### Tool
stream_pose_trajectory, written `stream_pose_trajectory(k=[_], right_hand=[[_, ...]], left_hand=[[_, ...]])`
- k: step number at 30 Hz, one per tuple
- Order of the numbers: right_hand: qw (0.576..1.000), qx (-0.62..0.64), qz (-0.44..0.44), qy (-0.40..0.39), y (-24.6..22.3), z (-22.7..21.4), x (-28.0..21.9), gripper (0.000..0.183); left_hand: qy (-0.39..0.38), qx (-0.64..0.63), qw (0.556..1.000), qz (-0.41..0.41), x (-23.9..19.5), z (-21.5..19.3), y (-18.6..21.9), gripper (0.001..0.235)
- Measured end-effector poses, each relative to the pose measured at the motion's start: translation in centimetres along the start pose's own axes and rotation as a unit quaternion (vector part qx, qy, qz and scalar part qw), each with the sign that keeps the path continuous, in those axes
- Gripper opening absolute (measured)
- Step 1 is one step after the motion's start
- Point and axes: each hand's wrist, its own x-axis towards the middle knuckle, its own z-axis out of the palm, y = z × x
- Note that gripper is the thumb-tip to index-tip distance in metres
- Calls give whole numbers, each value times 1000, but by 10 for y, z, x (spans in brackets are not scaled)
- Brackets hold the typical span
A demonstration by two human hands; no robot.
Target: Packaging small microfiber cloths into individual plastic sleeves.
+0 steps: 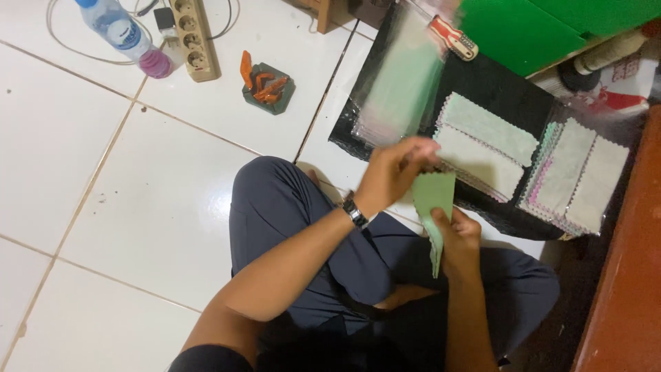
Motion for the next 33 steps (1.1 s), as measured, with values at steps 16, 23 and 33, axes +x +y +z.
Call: stream_pose_trajectory(k=[16,23,33], right_hand=[[976,90,163,-114,33,1,-13,24],[971,115,161,-132,43,4,-11,28],[963,172,153,-143,25,4,-14,21]], left_hand=[[-56,688,709,141,157,-44,-92,34],[-16,694,693,196,153,-51,-87,9],[9,479,869,122,153,-52,-23,25]])
